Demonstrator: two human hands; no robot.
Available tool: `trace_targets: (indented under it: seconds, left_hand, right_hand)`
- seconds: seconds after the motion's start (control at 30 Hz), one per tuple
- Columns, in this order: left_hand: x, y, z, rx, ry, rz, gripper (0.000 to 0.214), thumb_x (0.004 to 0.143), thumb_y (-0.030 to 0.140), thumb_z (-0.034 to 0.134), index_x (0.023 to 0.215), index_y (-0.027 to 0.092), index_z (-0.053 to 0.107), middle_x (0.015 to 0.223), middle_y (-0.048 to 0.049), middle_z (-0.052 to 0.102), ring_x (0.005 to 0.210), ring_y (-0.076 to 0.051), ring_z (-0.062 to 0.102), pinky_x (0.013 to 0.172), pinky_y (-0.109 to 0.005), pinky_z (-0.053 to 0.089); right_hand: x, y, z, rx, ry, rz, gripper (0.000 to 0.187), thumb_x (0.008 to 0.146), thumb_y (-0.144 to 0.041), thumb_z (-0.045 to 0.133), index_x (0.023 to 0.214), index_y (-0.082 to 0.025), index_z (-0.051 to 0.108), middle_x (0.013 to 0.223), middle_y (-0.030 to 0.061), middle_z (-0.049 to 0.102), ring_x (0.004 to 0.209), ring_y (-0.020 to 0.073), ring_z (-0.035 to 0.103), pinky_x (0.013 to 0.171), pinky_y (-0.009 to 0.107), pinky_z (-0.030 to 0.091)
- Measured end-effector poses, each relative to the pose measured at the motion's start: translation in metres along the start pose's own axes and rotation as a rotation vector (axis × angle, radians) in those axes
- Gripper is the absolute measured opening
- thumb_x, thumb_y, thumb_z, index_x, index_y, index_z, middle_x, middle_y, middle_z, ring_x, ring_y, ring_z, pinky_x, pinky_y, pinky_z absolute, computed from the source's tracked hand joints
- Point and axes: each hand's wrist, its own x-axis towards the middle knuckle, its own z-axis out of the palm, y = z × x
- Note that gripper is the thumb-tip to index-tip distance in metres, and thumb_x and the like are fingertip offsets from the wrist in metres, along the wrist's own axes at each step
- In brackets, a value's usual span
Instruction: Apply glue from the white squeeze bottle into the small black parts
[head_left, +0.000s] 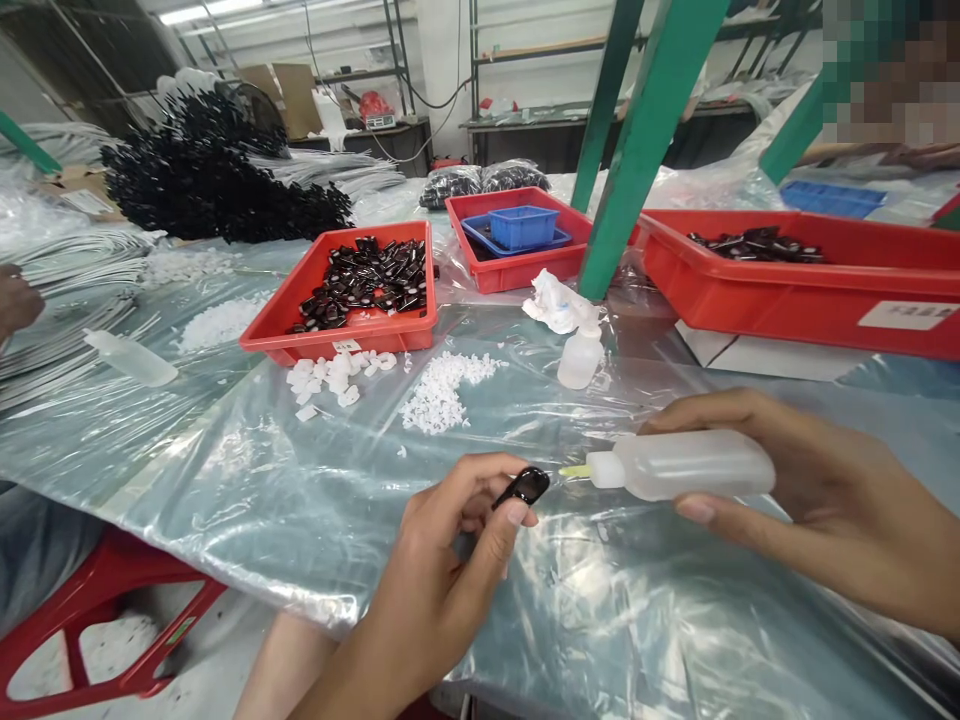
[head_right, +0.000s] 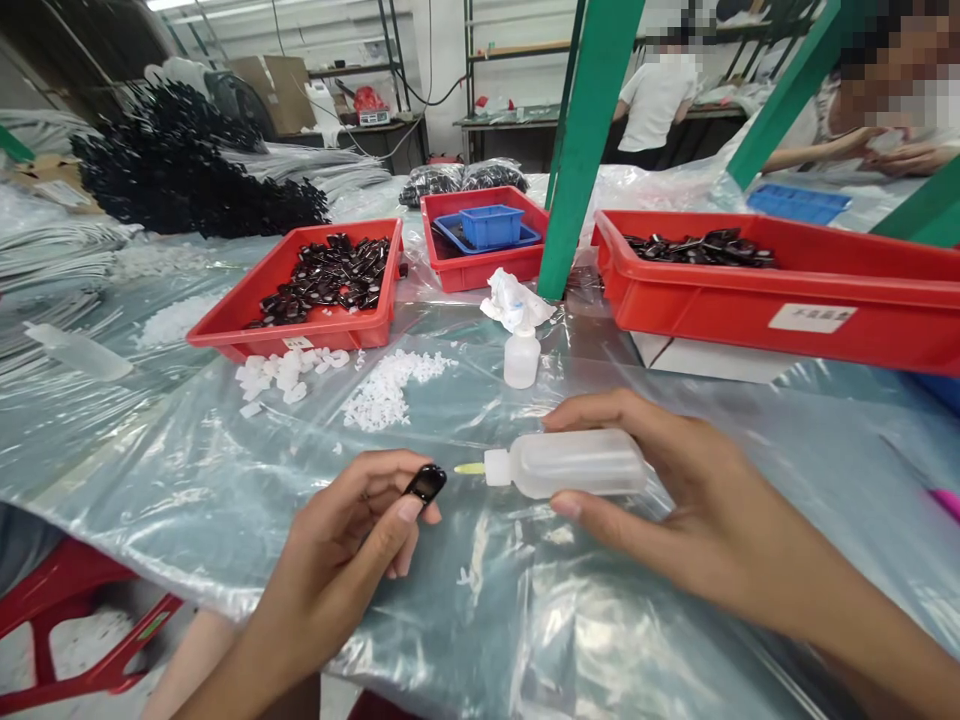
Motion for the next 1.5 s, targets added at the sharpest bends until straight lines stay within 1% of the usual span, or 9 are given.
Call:
trace_targets:
  seconds: [0.1,0.17,0.4,0.5,0.73,1.03,1.2,1.4,1.5]
  left_hand:
    - [0.0,0.001,-0.001,0.095,-0.016,0.048,0.022,0.108,0.026,0.052,0.128,0.027,0.063,0.091,0.0001,0.067,0.064,-0.007,0.052,0.059,-0.019,0.045]
    - [0.001,0.003,-0.002,0.157,-0.025,0.071,0.022,0.108,0.025,0.053,0.127,0.025,0.063,0.087,0.0001,0.066,0.065,-0.008,0.051,0.06,-0.021,0.044]
    - [0.002,0.003,-0.002,0.205,-0.043,0.062,0.023,0.108,0.027,0.054,0.128,0.026,0.064,0.09,-0.0002,0.068,0.066,-0.009,0.052,0.062,-0.023,0.044]
    - [0.003,0.003,-0.002,0.225,-0.044,0.084,0.025,0.106,0.024,0.057,0.13,0.027,0.064,0.093,-0.0002,0.069,0.067,-0.009,0.053,0.064,-0.022,0.045]
    - [0.005,0.005,-0.001,0.275,-0.027,0.135,0.026,0.104,0.022,0.059,0.128,0.023,0.069,0.085,-0.0007,0.066,0.067,-0.01,0.054,0.067,-0.022,0.048]
    - [0.006,0.006,0.0,0.277,-0.026,0.152,0.026,0.103,0.021,0.061,0.127,0.02,0.07,0.083,-0.0008,0.069,0.061,-0.009,0.053,0.06,-0.021,0.046]
    - [0.005,0.006,-0.001,0.262,-0.031,0.153,0.028,0.102,0.019,0.063,0.128,0.024,0.07,0.089,-0.0004,0.071,0.062,-0.008,0.054,0.058,-0.019,0.045]
    - [0.006,0.008,0.0,0.237,-0.018,0.176,0.029,0.1,0.015,0.066,0.126,0.024,0.07,0.086,0.0025,0.07,0.061,-0.006,0.055,0.059,-0.017,0.045]
    - [0.007,0.008,0.0,0.238,-0.021,0.179,0.029,0.1,0.015,0.066,0.127,0.024,0.07,0.084,0.0031,0.07,0.062,-0.006,0.055,0.058,-0.016,0.044]
  right_hand:
    - [0.003,-0.005,-0.001,0.082,0.007,0.028,0.02,0.094,-0.052,0.069,0.11,-0.039,0.068,0.093,-0.0055,0.073,0.066,0.0135,0.072,0.049,0.016,0.056]
    - [0.004,-0.008,0.0,0.104,0.003,0.046,0.02,0.093,-0.052,0.07,0.109,-0.04,0.069,0.091,-0.0054,0.073,0.064,0.0139,0.071,0.045,0.016,0.054]
    - [0.006,-0.012,0.001,0.227,-0.037,0.15,0.016,0.091,-0.046,0.073,0.103,-0.036,0.07,0.085,-0.0028,0.071,0.062,0.0142,0.069,0.047,0.016,0.053]
    - [0.007,-0.012,0.001,0.247,-0.056,0.161,0.015,0.09,-0.045,0.073,0.103,-0.037,0.069,0.084,-0.0037,0.07,0.06,0.0125,0.068,0.047,0.014,0.052]
    - [0.003,-0.012,0.002,0.294,-0.091,0.158,0.015,0.093,-0.043,0.072,0.106,-0.038,0.068,0.09,-0.004,0.069,0.065,0.01,0.067,0.053,0.011,0.053]
    - [0.0,-0.007,0.003,0.36,-0.102,0.193,0.019,0.09,-0.042,0.075,0.107,-0.037,0.07,0.09,-0.0014,0.069,0.067,0.0156,0.067,0.051,0.018,0.054]
    - [-0.001,-0.013,0.005,0.353,-0.05,0.306,0.023,0.088,-0.05,0.075,0.103,-0.033,0.071,0.09,0.0007,0.068,0.069,0.0175,0.066,0.05,0.021,0.052]
    - [-0.003,-0.016,0.006,0.324,-0.052,0.327,0.021,0.09,-0.054,0.072,0.104,-0.039,0.068,0.089,-0.0024,0.068,0.069,0.0167,0.065,0.045,0.019,0.046]
    - [-0.002,-0.014,0.004,0.309,-0.075,0.283,0.018,0.091,-0.051,0.072,0.105,-0.041,0.067,0.089,-0.0036,0.068,0.067,0.0156,0.065,0.042,0.018,0.046]
